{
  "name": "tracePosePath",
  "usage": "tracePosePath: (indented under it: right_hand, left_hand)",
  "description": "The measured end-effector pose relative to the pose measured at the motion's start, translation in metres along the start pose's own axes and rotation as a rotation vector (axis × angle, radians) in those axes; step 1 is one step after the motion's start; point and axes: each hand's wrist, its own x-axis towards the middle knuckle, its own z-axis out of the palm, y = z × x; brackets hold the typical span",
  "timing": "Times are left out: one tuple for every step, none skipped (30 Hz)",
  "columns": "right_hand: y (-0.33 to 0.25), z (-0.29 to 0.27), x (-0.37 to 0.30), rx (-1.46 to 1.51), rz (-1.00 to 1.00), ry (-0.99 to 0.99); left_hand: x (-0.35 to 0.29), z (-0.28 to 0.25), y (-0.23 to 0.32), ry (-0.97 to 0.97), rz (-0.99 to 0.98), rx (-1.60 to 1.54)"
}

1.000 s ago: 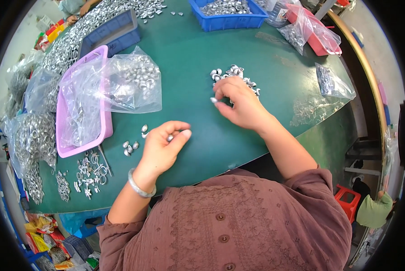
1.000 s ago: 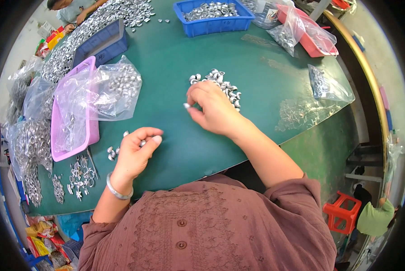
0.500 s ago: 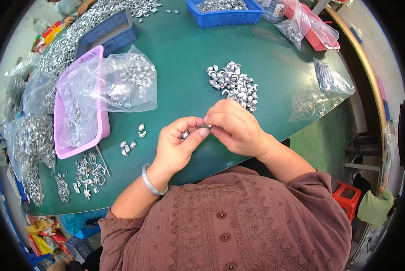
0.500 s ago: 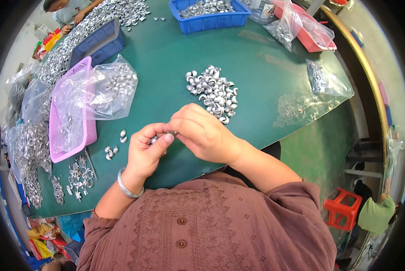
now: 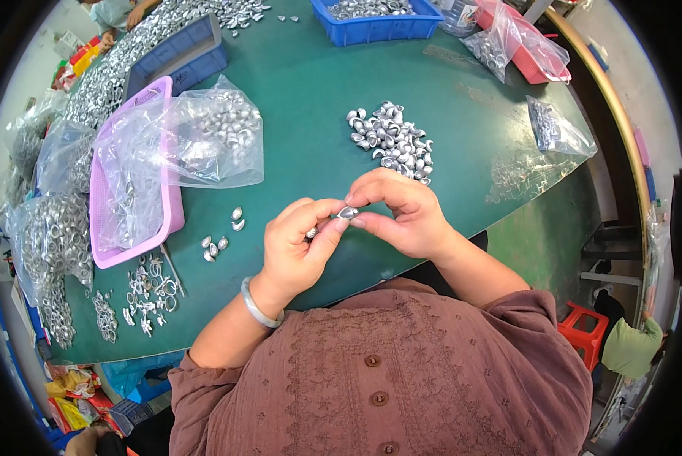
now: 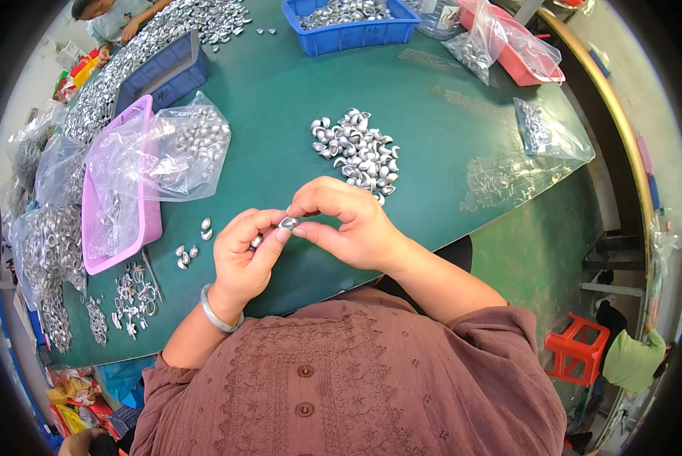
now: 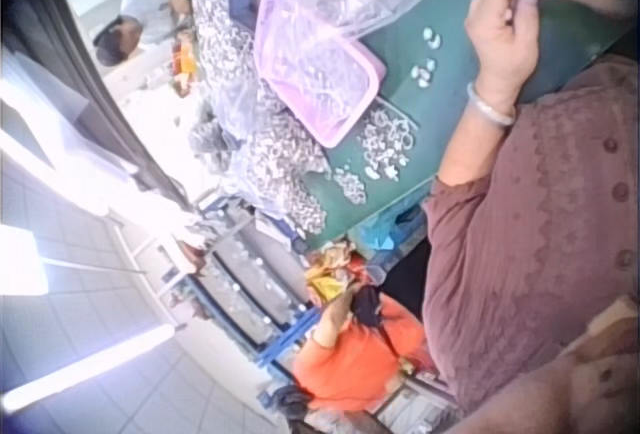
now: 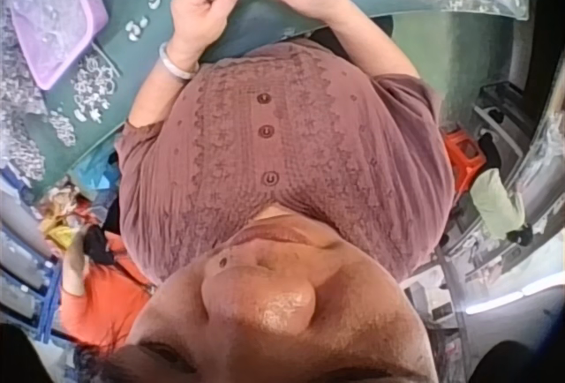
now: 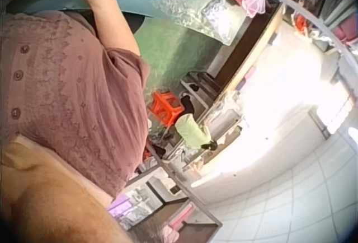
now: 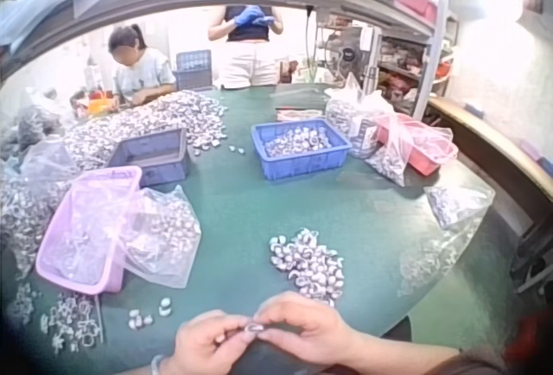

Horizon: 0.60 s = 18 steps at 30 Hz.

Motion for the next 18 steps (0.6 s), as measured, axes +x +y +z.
tracePosePath:
  right_hand:
    - [-0.001,0.000,0.000,0.012,0.013,-0.002]
    - [-0.001,0.000,0.000,0.011,0.013,-0.001]
    - [-0.001,0.001,0.000,-0.008,0.003,0.013]
    - [-0.002,0.002,0.001,-0.026,-0.008,0.026]
    - [-0.003,0.002,0.001,-0.026,-0.006,0.027]
    - [-0.006,0.001,0.002,-0.130,-0.033,0.024]
    - [-0.007,0.002,0.003,-0.234,-0.060,0.020]
    - [-0.007,0.002,0.003,-0.234,-0.059,0.022]
    - [-0.007,0.003,0.003,-0.268,-0.061,0.005]
    - [-0.007,0.004,0.003,-0.302,-0.063,-0.012]
    - [-0.007,0.004,0.004,-0.301,-0.064,-0.013]
    - [-0.007,0.005,0.005,-0.241,-0.045,-0.007]
    - [-0.007,0.005,0.006,-0.181,-0.026,-0.002]
    - [-0.005,0.003,0.008,-0.199,-0.023,0.035]
    - [-0.001,-0.001,0.009,-0.217,-0.021,0.072]
    - [0.004,-0.007,0.012,-0.296,0.001,0.082]
    - [0.013,-0.013,0.015,-0.406,0.029,0.100]
    - [0.018,-0.019,0.019,-0.516,0.047,0.098]
  left_hand:
    - [0.000,0.000,-0.002,0.000,0.000,0.000]
    - [0.000,0.001,-0.004,-0.013,-0.032,-0.045]
    - [0.000,0.001,-0.006,-0.026,-0.064,-0.089]
    - [-0.001,0.001,-0.006,-0.028,-0.064,-0.090]
    - [-0.002,0.001,-0.006,-0.050,-0.125,-0.154]
    - [-0.003,0.001,-0.006,-0.072,-0.186,-0.219]
    - [-0.003,0.000,-0.006,-0.073,-0.187,-0.219]
    - [-0.001,-0.001,-0.005,-0.110,-0.325,-0.335]
    - [0.000,-0.002,-0.004,-0.146,-0.464,-0.451]
    - [0.001,-0.003,-0.005,-0.148,-0.465,-0.451]
    - [0.001,-0.004,-0.005,-0.163,-0.599,-0.654]
    - [0.001,-0.006,-0.006,-0.176,-0.732,-0.857]
    - [0.002,-0.007,-0.005,-0.174,-0.732,-0.856]
    - [0.004,-0.008,-0.004,-0.172,-0.771,-0.959]
    - [0.005,-0.009,-0.003,-0.170,-0.809,-1.062]
    - [0.005,-0.009,-0.003,-0.150,-0.828,-1.055]
    - [0.005,-0.011,-0.004,-0.145,-0.830,-1.053]
    - [0.005,-0.011,-0.006,-0.150,-0.850,-1.110]
